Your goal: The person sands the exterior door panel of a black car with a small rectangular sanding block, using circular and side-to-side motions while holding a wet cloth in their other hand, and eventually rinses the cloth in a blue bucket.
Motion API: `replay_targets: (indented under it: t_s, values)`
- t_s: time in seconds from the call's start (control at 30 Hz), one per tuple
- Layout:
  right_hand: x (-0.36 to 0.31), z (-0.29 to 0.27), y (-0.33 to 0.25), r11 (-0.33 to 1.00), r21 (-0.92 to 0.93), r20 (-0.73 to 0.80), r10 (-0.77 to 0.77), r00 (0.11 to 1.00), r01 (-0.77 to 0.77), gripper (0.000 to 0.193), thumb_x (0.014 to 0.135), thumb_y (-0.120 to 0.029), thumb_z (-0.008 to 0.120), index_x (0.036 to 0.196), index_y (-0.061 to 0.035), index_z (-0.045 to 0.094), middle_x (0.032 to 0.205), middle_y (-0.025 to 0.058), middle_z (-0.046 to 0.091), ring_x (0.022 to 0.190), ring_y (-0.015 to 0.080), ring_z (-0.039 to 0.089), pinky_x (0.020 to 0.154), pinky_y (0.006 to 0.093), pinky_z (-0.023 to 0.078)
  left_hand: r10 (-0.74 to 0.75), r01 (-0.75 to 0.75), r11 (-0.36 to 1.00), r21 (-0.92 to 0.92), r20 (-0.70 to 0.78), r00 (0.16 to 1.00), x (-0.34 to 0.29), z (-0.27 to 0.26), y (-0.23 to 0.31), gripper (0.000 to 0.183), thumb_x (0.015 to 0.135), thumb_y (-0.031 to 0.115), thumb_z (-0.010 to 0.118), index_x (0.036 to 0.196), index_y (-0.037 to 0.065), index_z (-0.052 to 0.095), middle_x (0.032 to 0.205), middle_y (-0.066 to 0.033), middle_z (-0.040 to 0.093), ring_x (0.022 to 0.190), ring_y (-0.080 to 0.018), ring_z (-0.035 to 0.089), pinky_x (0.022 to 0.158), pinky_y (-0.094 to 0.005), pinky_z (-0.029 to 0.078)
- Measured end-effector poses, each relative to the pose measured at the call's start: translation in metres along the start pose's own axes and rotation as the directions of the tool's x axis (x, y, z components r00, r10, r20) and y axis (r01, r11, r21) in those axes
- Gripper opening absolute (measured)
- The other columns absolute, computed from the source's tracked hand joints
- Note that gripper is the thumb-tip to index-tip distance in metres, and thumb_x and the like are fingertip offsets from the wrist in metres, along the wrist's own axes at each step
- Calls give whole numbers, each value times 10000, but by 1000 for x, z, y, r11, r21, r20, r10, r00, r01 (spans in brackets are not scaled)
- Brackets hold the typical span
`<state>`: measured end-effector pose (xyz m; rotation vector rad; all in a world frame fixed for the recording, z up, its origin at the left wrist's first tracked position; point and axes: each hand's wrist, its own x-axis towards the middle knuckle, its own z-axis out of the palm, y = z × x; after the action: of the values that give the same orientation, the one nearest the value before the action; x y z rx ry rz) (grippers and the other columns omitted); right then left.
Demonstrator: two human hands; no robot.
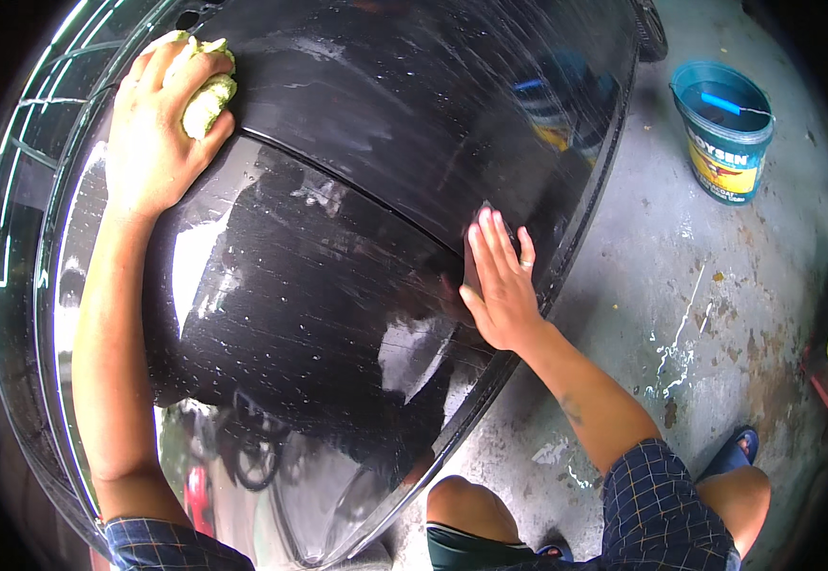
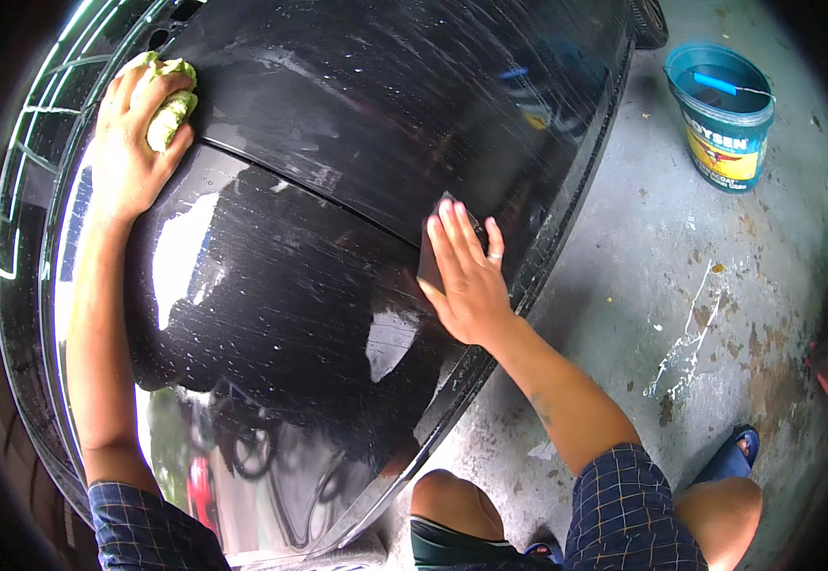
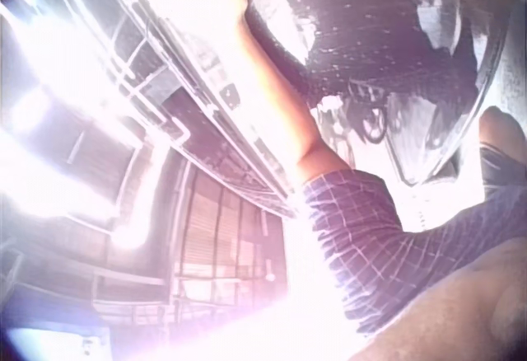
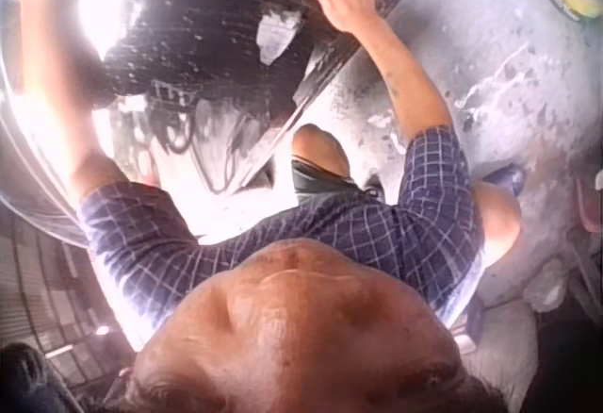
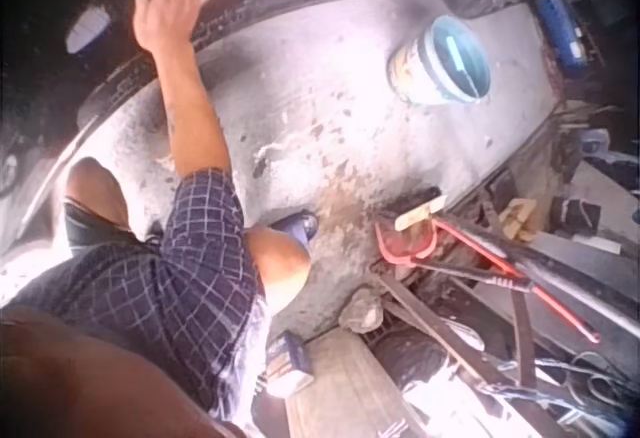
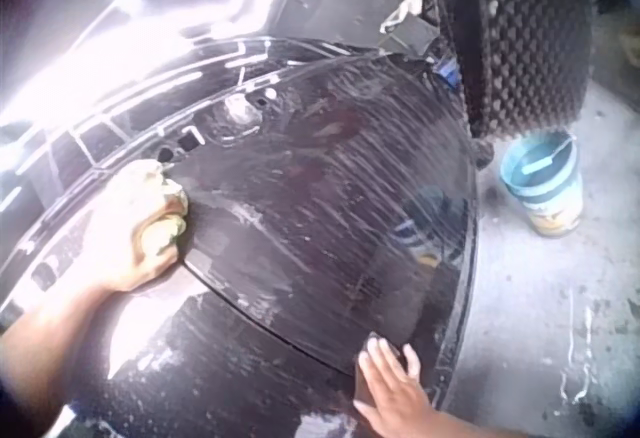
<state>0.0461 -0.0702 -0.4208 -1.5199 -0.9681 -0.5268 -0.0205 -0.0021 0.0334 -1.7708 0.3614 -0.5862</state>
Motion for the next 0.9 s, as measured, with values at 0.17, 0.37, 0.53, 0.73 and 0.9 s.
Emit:
replay_targets:
  t_s: [0.17, 0.37, 0.53, 0.73, 0.9]
  values:
    - [162, -15, -118, 981, 44, -274, -168, 947, 187, 740, 1054, -489, 589, 1599, -12, 437, 1681, 182, 421, 1598, 309, 338, 1284, 611, 189, 32, -30, 998, -46, 44, 999, -9, 0, -3, 550, 751, 150, 839, 1285, 162, 710, 1373, -158, 642, 1367, -384, 564, 1166, -492, 451]
    - [36, 4, -43, 994, 94, -77, -52, 996, 59, 843, 996, -414, 692, 1669, -36, 353, 1756, 178, 313, 1652, 299, 248, 1284, 658, 96, -17, 21, 999, -43, 103, 995, -9, -6, -3, 571, 737, 162, 838, 1293, 169, 709, 1405, -171, 625, 1394, -392, 543, 1173, -493, 439]
    - [102, -18, -88, 984, 106, -162, -128, 979, 146, 835, 966, -364, 725, 1629, 3, 375, 1717, 215, 355, 1629, 342, 279, 1279, 652, 124, -20, 23, 999, -33, 86, 996, -4, -7, 2, 555, 735, 160, 841, 1274, 176, 708, 1370, -151, 636, 1369, -390, 558, 1153, -505, 454]
    - [116, -22, -94, 978, 87, -152, -175, 973, 190, 835, 941, -369, 753, 1626, -42, 406, 1734, 137, 356, 1632, 262, 288, 1248, 702, 95, 18, -14, 998, -65, 60, 998, -13, -8, -5, 569, 721, 169, 847, 1272, 181, 705, 1355, -152, 639, 1350, -396, 565, 1129, -501, 475]
    - [54, 3, -54, 994, 110, -120, 40, 992, -27, 856, 1015, -350, 675, 1691, -12, 275, 1779, 205, 232, 1674, 330, 170, 1280, 650, 40, -38, 38, 999, 3, 74, 997, -5, -6, 1, 596, 735, 198, 861, 1306, 210, 690, 1411, -164, 614, 1398, -388, 541, 1145, -509, 460]
